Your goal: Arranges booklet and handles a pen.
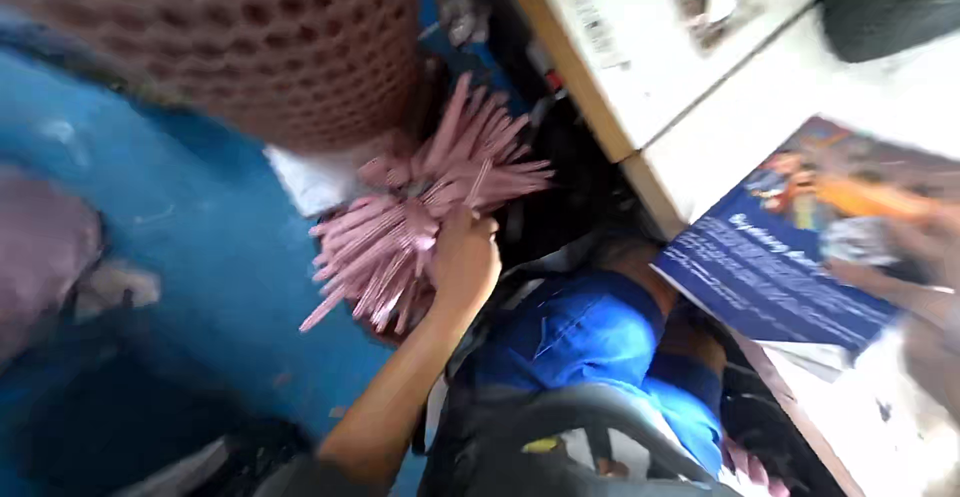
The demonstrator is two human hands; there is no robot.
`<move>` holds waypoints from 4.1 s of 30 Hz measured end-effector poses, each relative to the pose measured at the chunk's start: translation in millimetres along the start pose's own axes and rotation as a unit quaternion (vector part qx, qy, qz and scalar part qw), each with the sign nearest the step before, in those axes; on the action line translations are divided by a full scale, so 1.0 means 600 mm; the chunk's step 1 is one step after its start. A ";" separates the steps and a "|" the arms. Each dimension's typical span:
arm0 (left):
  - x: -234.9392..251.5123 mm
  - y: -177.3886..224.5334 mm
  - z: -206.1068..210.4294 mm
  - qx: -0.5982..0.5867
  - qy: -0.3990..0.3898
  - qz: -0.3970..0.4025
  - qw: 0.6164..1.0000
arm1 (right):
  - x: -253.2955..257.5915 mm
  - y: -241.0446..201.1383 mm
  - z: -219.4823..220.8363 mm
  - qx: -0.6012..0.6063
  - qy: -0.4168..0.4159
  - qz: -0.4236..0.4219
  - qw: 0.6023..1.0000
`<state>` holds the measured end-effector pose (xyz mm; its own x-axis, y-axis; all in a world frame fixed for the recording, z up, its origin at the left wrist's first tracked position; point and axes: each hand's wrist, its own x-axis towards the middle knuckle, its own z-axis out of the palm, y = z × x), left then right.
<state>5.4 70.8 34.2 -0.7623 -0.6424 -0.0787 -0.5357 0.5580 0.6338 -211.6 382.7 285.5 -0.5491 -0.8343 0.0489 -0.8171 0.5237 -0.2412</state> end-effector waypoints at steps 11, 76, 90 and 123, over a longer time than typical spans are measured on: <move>0.019 0.310 0.059 -0.074 -0.075 0.566 0.818 | -0.158 0.107 0.125 0.158 0.099 0.262 0.947; 0.257 0.522 0.118 0.038 -0.207 0.678 0.705 | 0.087 0.206 0.150 0.337 0.427 0.211 0.812; 0.244 0.525 0.119 -0.010 -0.218 0.667 0.712 | 0.092 0.205 0.145 0.226 0.345 0.236 0.880; 0.255 0.527 0.115 -0.016 -0.246 0.654 0.715 | 0.088 0.202 0.143 0.206 0.349 0.241 0.882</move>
<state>-305.8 185.4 169.3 -0.6434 0.6849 0.3420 0.7553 0.4952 0.4293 -324.5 387.5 175.8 -0.9067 -0.1477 0.3950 -0.4057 0.5614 -0.7213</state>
